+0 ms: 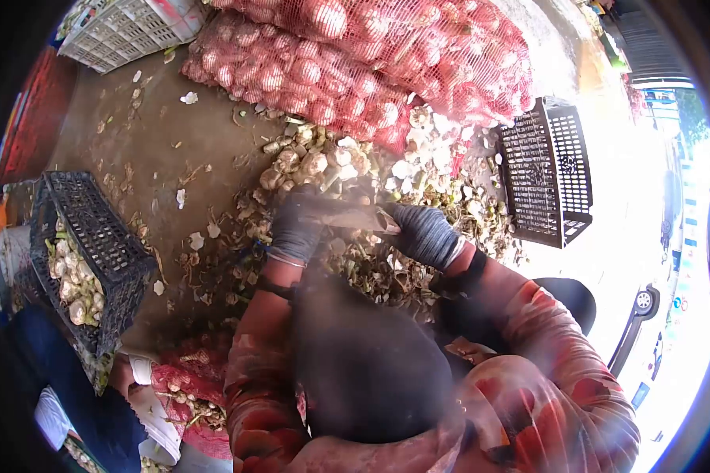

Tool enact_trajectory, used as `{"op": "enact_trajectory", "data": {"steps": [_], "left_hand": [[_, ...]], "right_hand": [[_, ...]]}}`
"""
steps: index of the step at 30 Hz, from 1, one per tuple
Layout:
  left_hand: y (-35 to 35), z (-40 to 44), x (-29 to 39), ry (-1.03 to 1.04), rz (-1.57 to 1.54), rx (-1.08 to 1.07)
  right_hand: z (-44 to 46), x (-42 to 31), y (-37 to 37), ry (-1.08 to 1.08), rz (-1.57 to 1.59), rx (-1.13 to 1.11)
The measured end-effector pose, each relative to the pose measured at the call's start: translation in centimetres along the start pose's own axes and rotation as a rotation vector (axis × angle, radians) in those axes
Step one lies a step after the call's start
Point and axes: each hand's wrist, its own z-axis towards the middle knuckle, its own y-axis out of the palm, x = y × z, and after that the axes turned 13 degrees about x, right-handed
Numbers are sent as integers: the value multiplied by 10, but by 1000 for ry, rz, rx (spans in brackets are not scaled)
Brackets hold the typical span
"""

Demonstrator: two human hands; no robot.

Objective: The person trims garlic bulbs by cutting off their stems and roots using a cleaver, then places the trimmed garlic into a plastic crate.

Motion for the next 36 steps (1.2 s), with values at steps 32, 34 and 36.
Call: {"op": "enact_trajectory", "data": {"steps": [32,34,36], "left_hand": [[-50,-74,-15,273,-501,71],[-29,-75,-63,676,41,306],[-30,-82,-60,662,99,306]], "right_hand": [[6,-55,-21,-67,87,-6],[1,-56,-27,-343,62,63],[1,-61,-28,-320,16,30]]}}
